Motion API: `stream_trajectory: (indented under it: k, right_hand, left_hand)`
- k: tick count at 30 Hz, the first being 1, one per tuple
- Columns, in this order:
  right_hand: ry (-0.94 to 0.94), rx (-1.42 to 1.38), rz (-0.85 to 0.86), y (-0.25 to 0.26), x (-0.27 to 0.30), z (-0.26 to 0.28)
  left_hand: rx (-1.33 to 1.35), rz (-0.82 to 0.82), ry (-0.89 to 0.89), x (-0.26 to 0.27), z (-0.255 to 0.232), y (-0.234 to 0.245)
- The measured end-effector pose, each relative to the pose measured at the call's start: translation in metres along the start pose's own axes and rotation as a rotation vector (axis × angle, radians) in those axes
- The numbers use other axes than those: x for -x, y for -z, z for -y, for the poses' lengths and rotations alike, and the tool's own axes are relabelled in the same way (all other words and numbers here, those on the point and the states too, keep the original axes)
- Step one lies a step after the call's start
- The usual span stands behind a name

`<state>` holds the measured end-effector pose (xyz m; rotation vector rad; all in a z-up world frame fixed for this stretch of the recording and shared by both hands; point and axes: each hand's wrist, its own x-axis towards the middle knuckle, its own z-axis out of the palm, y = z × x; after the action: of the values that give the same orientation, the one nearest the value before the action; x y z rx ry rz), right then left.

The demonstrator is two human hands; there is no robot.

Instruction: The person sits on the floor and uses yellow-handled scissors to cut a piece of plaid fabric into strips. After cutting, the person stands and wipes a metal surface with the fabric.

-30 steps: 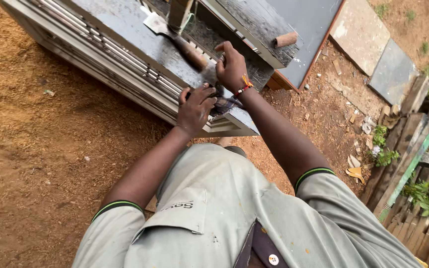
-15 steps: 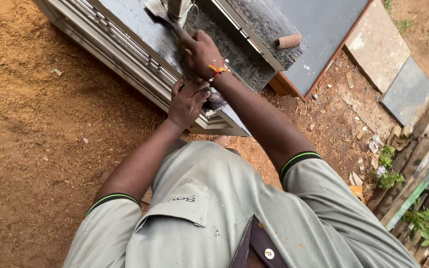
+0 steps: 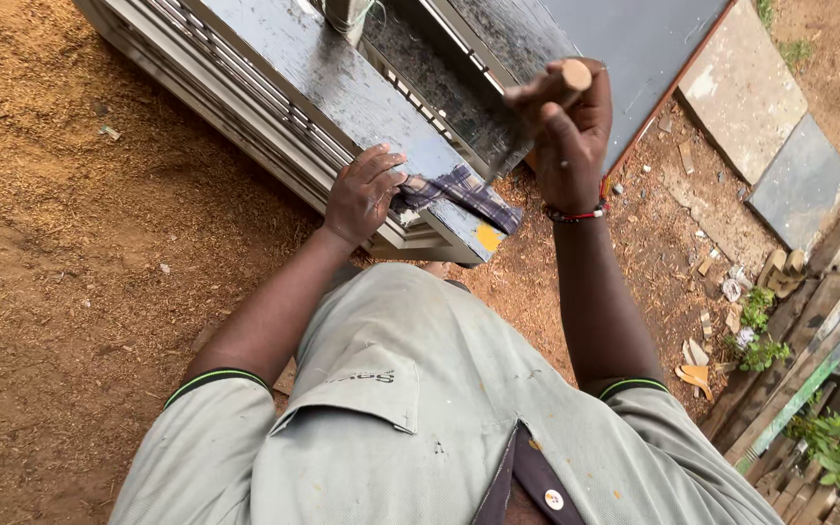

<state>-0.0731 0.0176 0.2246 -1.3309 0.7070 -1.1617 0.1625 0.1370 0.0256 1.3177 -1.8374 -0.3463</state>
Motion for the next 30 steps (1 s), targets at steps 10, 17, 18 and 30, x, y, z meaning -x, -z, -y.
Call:
stream_trajectory:
  k: [10, 17, 18, 30]
  right_hand:
    - [0.065, -0.063, -0.334, 0.0, 0.04, -0.049]
    - [0.489, -0.128, -0.135, 0.001, 0.037, 0.022]
    - [0.464, -0.14, -0.153, -0.007, 0.043, 0.009]
    - [0.514, 0.039, -0.194, 0.008, 0.012, 0.015]
  left_hand:
    - [-0.004, 0.063, -0.022, -0.008, -0.003, 0.009]
    - [-0.022, 0.108, 0.105, -0.004, -0.003, 0.0]
    - [-0.032, 0.101, 0.102, -0.005, -0.002, -0.001]
    - [0.026, 0.092, 0.079, -0.008, 0.0, -0.001]
